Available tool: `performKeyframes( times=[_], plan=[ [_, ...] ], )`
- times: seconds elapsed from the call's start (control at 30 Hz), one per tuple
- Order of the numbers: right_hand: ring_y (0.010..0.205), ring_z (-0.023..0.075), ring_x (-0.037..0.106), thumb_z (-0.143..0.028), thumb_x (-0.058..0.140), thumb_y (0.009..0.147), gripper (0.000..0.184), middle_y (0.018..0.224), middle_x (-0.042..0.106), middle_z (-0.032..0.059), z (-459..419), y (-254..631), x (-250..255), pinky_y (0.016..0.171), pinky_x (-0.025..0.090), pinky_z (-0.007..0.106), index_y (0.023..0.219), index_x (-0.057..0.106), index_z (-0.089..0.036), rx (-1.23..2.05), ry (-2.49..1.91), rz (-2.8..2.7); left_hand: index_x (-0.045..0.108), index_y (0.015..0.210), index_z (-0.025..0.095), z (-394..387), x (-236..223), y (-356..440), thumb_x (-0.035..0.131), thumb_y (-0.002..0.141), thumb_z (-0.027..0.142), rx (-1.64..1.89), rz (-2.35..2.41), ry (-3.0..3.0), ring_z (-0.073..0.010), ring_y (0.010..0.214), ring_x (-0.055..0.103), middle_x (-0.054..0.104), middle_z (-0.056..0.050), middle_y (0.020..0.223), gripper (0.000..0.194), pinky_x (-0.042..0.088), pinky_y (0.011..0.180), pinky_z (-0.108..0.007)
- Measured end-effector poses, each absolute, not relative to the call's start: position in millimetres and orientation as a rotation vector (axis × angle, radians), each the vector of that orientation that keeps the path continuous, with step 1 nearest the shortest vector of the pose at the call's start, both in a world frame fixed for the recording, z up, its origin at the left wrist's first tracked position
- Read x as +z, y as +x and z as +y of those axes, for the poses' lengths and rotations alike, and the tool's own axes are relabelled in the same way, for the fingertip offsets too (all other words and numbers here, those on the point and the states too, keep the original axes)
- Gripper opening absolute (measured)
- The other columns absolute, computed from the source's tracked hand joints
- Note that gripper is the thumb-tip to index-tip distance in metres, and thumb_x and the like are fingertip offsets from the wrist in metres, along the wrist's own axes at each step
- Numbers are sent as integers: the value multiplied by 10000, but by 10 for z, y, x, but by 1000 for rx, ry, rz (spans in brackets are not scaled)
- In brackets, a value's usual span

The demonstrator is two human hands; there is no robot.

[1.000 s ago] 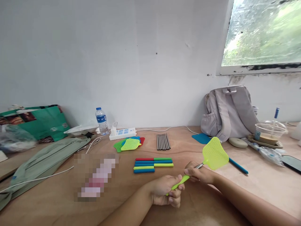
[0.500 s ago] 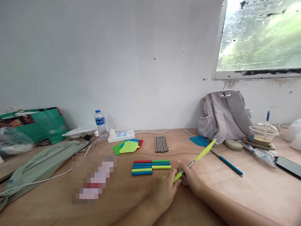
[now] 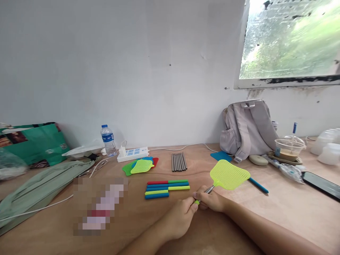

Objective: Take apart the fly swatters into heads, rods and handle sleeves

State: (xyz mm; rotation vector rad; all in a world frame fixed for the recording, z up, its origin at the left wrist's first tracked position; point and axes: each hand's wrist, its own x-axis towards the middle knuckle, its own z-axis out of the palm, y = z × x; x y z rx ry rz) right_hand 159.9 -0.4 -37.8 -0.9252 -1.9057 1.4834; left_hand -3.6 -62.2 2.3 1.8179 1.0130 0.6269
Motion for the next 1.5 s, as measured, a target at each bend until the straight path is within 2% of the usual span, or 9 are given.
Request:
performKeyframes(
  times=[0.13,0.33,0.53,0.7,0.8,0.9,1.0,1.27,1.5],
  plan=[
    [312,46,199,-420,502,685,432,322,244,-94,-19,1536,-341,367,163,219,372,298,-204,1803,-704,-1743,376,716,207,-523,-58,-48,391,836,503,392,939,1312,-42,348,204,268,118,481,320,302,424,-196],
    [296,31,174,-390,525,651,451,305,211,-107,-50,1547,-280,351,156,210,352,242,-206,1960,-686,-1693,361,690,198,-517,-35,-48,288,912,397,229,598,857,-40,347,65,192,117,441,307,151,393,-160],
    [332,46,240,-391,487,705,427,342,266,-84,-70,1660,-167,367,197,215,366,316,-195,1741,-663,-1935,301,629,196,-596,9,-34,258,922,382,176,409,661,-60,393,-14,120,105,466,350,85,387,-167],
    [349,50,284,-367,534,725,394,355,354,-65,-23,1699,-228,380,197,215,404,425,-165,1484,-745,-2087,336,680,213,-572,-124,-1,330,877,468,282,738,1082,-51,336,138,214,113,443,322,247,377,-166],
    [407,67,370,-386,656,646,321,433,424,-64,-93,1560,-221,415,278,207,512,461,-170,1344,-861,-1713,406,769,210,-565,-184,3,333,864,483,566,1035,1474,-73,349,298,332,93,486,298,378,429,-231],
    [598,115,490,-412,683,638,288,614,514,-25,-237,1384,-168,585,410,243,649,516,-178,1259,-827,-1243,476,977,196,-587,-140,8,324,888,356,842,1159,1873,-171,727,567,591,-45,816,239,448,740,-334],
    [640,126,504,-400,688,647,269,640,511,-18,-344,1297,-142,618,431,259,664,526,-187,1373,-663,-846,453,1139,171,-612,-74,49,300,886,225,780,1266,2143,-225,1070,502,540,-134,1171,300,379,892,-353],
    [344,43,121,-208,647,659,448,362,174,-113,-306,1355,-141,338,210,209,438,258,-196,1641,-493,-503,506,976,170,-679,-51,142,224,915,297,404,1428,2320,-240,797,614,645,-104,898,315,408,613,-288],
    [340,44,65,-320,599,727,559,347,138,-112,-312,1381,-117,332,142,226,441,132,-212,1798,-441,-495,434,713,193,-699,-69,131,236,898,448,646,1128,1951,-137,550,500,539,2,614,373,356,557,-262]
  ],
)
